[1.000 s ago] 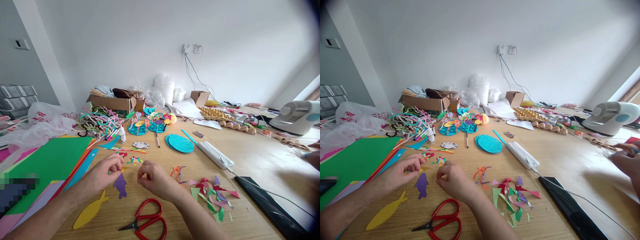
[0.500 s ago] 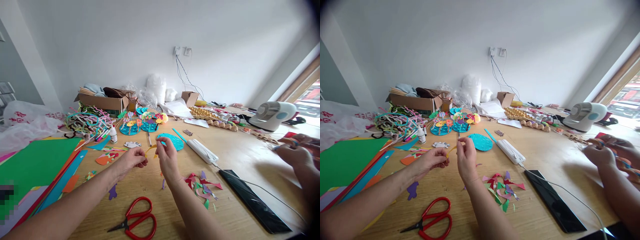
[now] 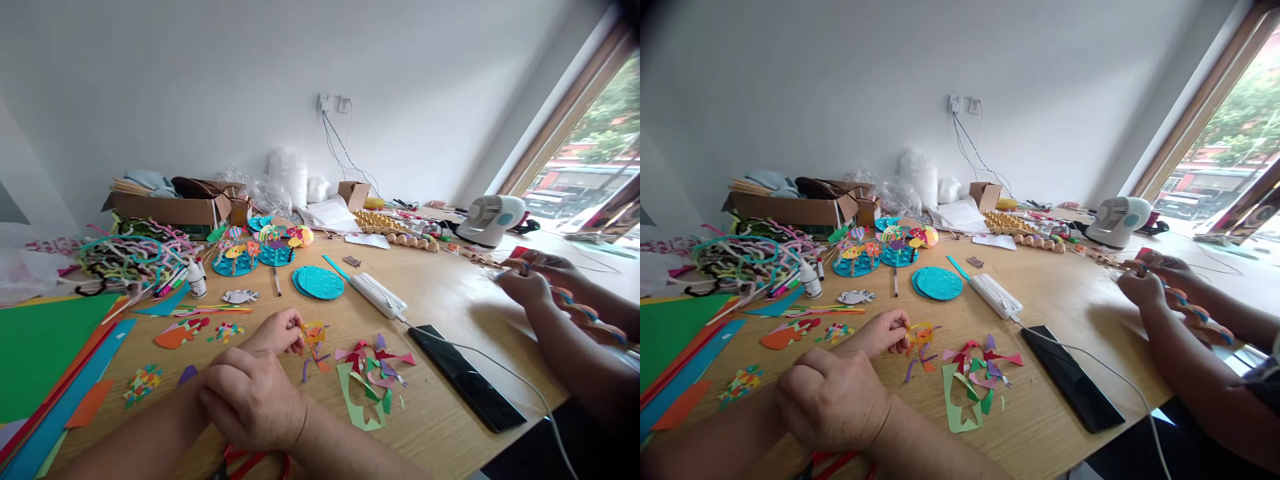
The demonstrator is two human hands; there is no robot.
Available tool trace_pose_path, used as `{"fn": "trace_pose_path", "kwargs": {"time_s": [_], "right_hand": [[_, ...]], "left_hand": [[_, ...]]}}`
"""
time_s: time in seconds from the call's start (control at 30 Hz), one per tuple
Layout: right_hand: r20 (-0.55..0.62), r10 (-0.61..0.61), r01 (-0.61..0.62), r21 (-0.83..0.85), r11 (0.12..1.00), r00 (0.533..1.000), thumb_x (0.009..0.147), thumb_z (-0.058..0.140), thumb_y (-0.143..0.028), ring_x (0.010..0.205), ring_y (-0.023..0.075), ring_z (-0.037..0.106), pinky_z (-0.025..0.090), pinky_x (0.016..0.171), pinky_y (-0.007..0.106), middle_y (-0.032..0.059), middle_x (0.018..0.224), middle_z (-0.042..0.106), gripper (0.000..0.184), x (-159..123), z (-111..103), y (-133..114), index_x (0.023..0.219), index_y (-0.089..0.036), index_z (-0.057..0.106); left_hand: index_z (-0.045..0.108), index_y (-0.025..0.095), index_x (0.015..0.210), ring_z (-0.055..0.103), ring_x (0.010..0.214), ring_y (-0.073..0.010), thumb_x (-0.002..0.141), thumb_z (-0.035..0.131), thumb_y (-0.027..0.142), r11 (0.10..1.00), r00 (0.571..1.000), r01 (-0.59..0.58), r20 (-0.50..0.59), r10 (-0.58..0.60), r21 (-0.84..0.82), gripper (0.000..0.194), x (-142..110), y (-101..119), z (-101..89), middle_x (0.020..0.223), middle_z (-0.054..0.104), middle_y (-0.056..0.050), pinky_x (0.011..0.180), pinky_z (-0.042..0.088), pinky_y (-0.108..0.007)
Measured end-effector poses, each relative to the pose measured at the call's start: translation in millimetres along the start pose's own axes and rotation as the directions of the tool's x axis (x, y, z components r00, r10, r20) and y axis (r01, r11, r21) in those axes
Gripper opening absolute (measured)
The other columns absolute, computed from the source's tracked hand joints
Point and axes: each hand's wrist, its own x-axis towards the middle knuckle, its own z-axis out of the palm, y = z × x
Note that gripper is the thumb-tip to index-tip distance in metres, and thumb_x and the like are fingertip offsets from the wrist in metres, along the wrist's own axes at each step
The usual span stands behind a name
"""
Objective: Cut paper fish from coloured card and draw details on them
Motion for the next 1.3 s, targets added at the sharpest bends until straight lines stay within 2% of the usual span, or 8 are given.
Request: {"fn": "trace_pose_path", "kwargs": {"time_s": [0.07, 0.27, 0.43, 0.63, 0.8, 0.93, 1.1, 1.3], "right_hand": [[-0.019, -0.110, 0.110, 0.016, 0.994, 0.994, 0.088, 0.034, -0.028, 0.073, 0.0154, 0.062, 0.051, 0.066, 0.023, 0.0062, 0.080, 0.066, 0.028, -1, -2, 0, 0.085, -0.017, 0.059], [-0.053, -0.083, 0.085, 0.029, 0.996, 0.995, 0.089, 0.035, -0.025, 0.078, 0.0160, 0.061, 0.050, 0.069, 0.024, 0.0056, 0.085, 0.065, 0.024, -2, 7, 2, 0.091, -0.017, 0.057], [-0.252, -0.199, 0.202, -0.015, 0.979, 0.947, 0.087, 0.036, -0.025, 0.062, 0.0140, 0.056, 0.044, 0.053, 0.023, 0.0037, 0.071, 0.061, 0.022, 2, 14, 7, 0.081, -0.016, 0.056], [-0.364, -0.094, 0.137, 0.096, 0.986, 0.927, 0.088, 0.034, -0.020, 0.060, 0.0133, 0.053, 0.042, 0.059, 0.023, 0.0035, 0.063, 0.058, 0.023, 2, 3, 7, 0.073, -0.017, 0.052], [-0.074, 0.108, -0.099, 0.123, 0.988, 0.991, 0.088, 0.042, -0.017, 0.060, 0.0118, 0.055, 0.035, 0.054, 0.020, 0.0020, 0.068, 0.062, 0.016, 2, -5, 12, 0.081, -0.017, 0.056], [0.246, 0.142, -0.151, 0.020, 0.988, 0.959, 0.087, 0.051, -0.020, 0.060, 0.0121, 0.056, 0.031, 0.053, 0.022, 0.0014, 0.070, 0.065, 0.012, 5, -8, 12, 0.078, -0.018, 0.059], [0.474, 0.100, -0.124, 0.019, 0.992, 0.875, 0.083, 0.059, -0.022, 0.067, 0.0140, 0.060, 0.029, 0.054, 0.023, 0.0031, 0.079, 0.070, 0.006, 5, -7, 9, 0.085, -0.018, 0.063], [0.550, 0.070, -0.115, 0.047, 0.992, 0.832, 0.082, 0.059, -0.021, 0.070, 0.0145, 0.061, 0.029, 0.054, 0.023, 0.0038, 0.083, 0.070, 0.008, 5, -3, 7, 0.087, -0.017, 0.064]], "left_hand": [[0.057, 0.014, 0.101, 0.060, 0.058, -0.0113, 0.093, 0.049, 0.029, 0.998, 1.000, -0.016, -0.015, 0.017, 0.065, 0.019, 3, 0, 5.4, 0.075, 0.063, 0.001, 0.055, 0.051, -0.026], [0.064, 0.017, 0.080, 0.061, 0.084, -0.0189, 0.085, 0.056, 0.016, 0.940, 0.982, -0.168, -0.027, 0.184, 0.295, 0.010, 1, 10, 9.6, 0.085, 0.066, -0.004, 0.081, 0.047, -0.037], [0.068, 0.020, 0.075, 0.057, 0.105, -0.0228, 0.079, 0.055, 0.011, 0.877, 0.953, -0.288, 0.024, 0.302, 0.384, 0.016, -2, 17, 8.6, 0.101, 0.068, -0.006, 0.095, 0.040, -0.035], [0.068, 0.020, 0.085, 0.061, 0.100, -0.0185, 0.077, 0.051, 0.010, 0.859, 0.955, -0.270, 0.005, 0.297, 0.435, 0.021, -18, 15, -36.7, 0.102, 0.069, -0.004, 0.091, 0.043, -0.028], [0.064, 0.017, 0.090, 0.061, 0.086, -0.0198, 0.078, 0.045, 0.018, 0.855, 0.976, -0.086, -0.128, 0.175, 0.511, 0.023, -70, 14, -98.6, 0.096, 0.067, -0.005, 0.076, 0.046, -0.029], [0.062, 0.020, 0.074, 0.059, 0.071, -0.0175, 0.075, 0.049, 0.023, 0.816, 0.997, 0.003, -0.060, 0.039, 0.579, 0.014, -124, 6, -125.4, 0.074, 0.064, 0.001, 0.063, 0.042, -0.025], [0.058, 0.021, 0.070, 0.057, 0.066, -0.0205, 0.063, 0.050, 0.016, 0.690, 0.974, 0.181, -0.030, -0.226, 0.701, 0.012, -186, -20, -123.8, 0.070, 0.061, -0.001, 0.055, 0.036, -0.027], [0.060, 0.022, 0.096, 0.060, 0.097, -0.0272, 0.062, 0.053, 0.017, 0.653, 0.938, 0.316, -0.124, -0.324, 0.688, 0.034, -224, -39, -91.6, 0.104, 0.063, -0.008, 0.081, 0.046, -0.038]]}}
